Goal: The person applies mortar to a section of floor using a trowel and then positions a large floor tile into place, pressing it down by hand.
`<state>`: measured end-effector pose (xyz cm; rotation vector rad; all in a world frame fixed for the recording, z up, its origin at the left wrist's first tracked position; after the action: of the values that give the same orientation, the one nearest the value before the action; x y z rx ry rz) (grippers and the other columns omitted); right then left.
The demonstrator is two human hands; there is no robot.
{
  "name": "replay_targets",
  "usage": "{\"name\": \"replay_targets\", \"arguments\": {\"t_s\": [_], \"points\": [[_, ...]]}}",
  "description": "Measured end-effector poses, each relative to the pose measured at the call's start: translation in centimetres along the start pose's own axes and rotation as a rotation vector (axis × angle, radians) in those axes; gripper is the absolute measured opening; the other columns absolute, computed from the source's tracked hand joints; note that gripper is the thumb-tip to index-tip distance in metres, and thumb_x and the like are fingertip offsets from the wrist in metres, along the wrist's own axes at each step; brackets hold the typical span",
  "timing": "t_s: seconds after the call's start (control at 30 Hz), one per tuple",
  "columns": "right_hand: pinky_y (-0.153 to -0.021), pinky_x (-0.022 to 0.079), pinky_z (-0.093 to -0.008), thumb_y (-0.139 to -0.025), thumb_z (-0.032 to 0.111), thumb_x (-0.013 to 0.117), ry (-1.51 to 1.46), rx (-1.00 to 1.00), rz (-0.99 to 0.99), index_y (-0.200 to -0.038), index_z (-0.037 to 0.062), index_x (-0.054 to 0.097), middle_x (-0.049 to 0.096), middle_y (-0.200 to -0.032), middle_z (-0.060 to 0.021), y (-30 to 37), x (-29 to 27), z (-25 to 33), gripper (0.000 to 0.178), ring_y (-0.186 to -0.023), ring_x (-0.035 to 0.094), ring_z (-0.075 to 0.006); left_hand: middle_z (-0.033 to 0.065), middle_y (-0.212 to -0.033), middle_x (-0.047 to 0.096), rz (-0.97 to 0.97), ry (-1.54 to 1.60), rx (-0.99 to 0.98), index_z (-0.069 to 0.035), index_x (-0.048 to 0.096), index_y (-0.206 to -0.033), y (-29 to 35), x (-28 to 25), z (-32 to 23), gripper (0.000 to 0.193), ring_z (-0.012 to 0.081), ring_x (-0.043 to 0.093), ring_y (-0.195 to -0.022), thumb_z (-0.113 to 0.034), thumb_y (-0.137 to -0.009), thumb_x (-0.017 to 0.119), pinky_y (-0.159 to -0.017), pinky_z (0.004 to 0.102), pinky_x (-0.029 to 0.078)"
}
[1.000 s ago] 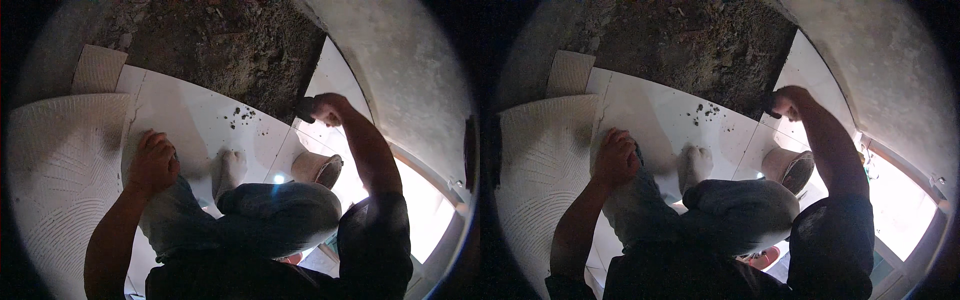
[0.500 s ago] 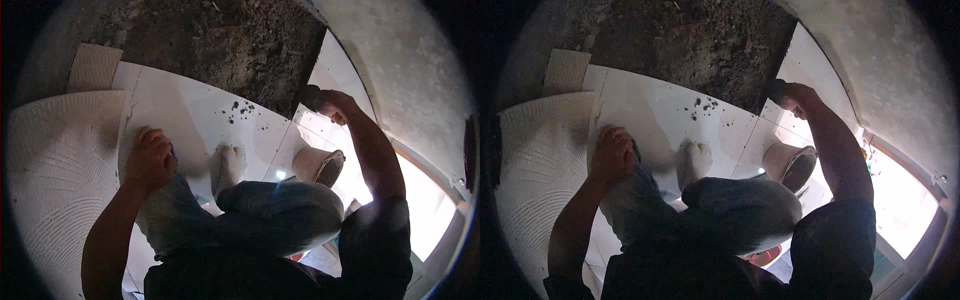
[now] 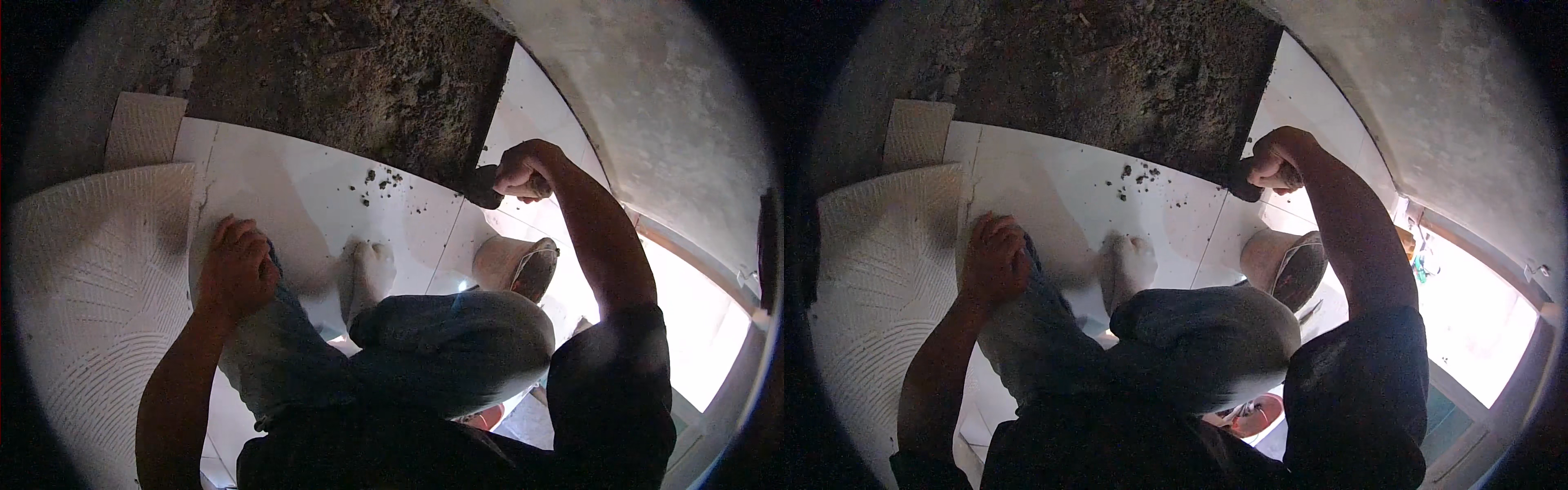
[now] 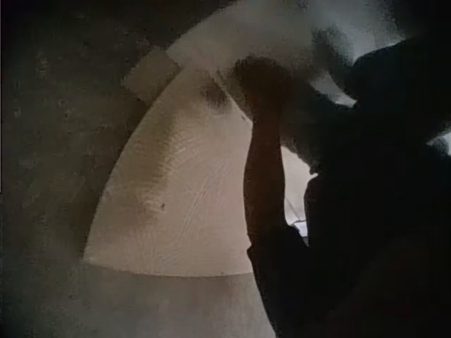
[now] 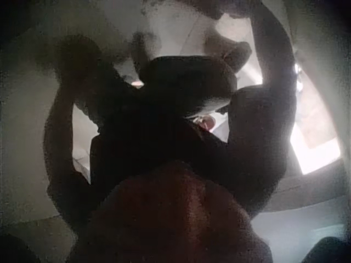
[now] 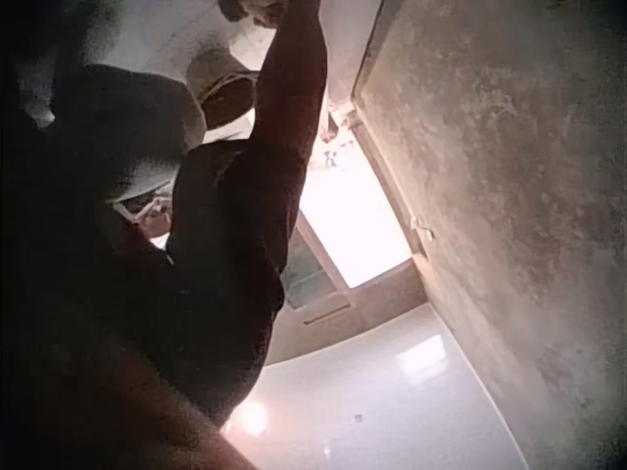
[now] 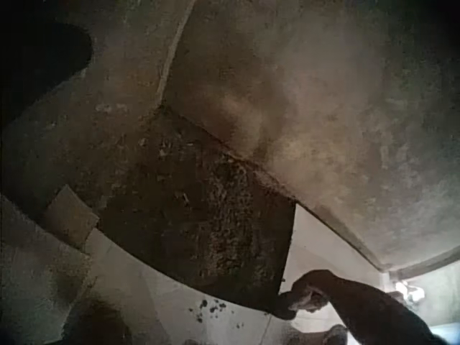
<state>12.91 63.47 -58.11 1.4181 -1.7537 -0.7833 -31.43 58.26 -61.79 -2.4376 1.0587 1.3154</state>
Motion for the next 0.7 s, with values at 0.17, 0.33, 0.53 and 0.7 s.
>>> {"name": "replay_targets", "arguments": {"t_s": [0.17, 0.33, 0.53, 0.7], "points": [[-0.062, 0.057, -0.0376, -0.089, 0.035, 0.057, -0.137, -0.023, 0.003, -0.096, 0.0006, 0.06, 0.066, -0.081, -0.0141, 0.2, -0.7, -0.3, 0.035, -0.071, 0.067, -0.0226, 0.0145, -0.099, 0.063, -0.014, -0.027, -0.016, -0.001, 0.061, -0.085, -0.5, 0.0, -0.5, 0.018, 0.0308, 0.052, -0.115, -0.015, -0.074, 0.055, -0.111, 0.0493, 0.026], [-0.065, 0.057, -0.0365, -0.091, 0.039, 0.058, -0.22, -0.087, -0.053, -0.1, 0.0002, 0.06, 0.066, -0.085, -0.0141, 1.1, -1.8, 0.0, 0.04, -0.073, 0.067, -0.0223, 0.0158, -0.1, 0.062, 0.009, -0.045, 0.004, -0.001, 0.061, -0.091, -0.5, -0.1, -0.8, 0.021, 0.0326, 0.052, -0.113, -0.013, -0.075, 0.056, -0.11, 0.0514, 0.027], [-0.068, 0.056, -0.0362, -0.082, 0.033, 0.061, -0.058, -0.106, -0.129, -0.094, 0.0074, 0.06, 0.064, -0.089, -0.0093, 0.1, -2.8, -0.9, 0.029, -0.078, 0.066, -0.0187, 0.015, -0.1, 0.062, 0.034, -0.058, -0.023, -0.001, 0.061, -0.092, -0.6, 0.6, -0.7, 0.02, 0.0324, 0.051, -0.115, -0.012, -0.076, 0.054, -0.109, 0.0527, 0.028], [-0.068, 0.056, -0.0362, -0.085, 0.033, 0.059, -0.14, 0.009, -0.004, -0.102, 0.0054, 0.058, 0.064, -0.089, -0.0115, 0.0, -2.0, -0.7, 0.032, -0.079, 0.066, -0.0197, 0.0153, -0.1, 0.063, 0.004, -0.102, -0.038, 0.0, 0.063, -0.089, -0.6, 0.5, -0.6, 0.023, 0.0294, 0.052, -0.115, -0.015, -0.076, 0.053, -0.112, 0.0493, 0.025]]}}
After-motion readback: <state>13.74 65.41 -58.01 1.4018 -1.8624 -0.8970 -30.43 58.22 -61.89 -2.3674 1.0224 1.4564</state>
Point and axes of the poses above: each hand's wrist, its own y-axis away from the middle knuckle, its own x-axis out of the palm, z = x × y, the point moved 7 cm from there along -y, towards the middle knuckle
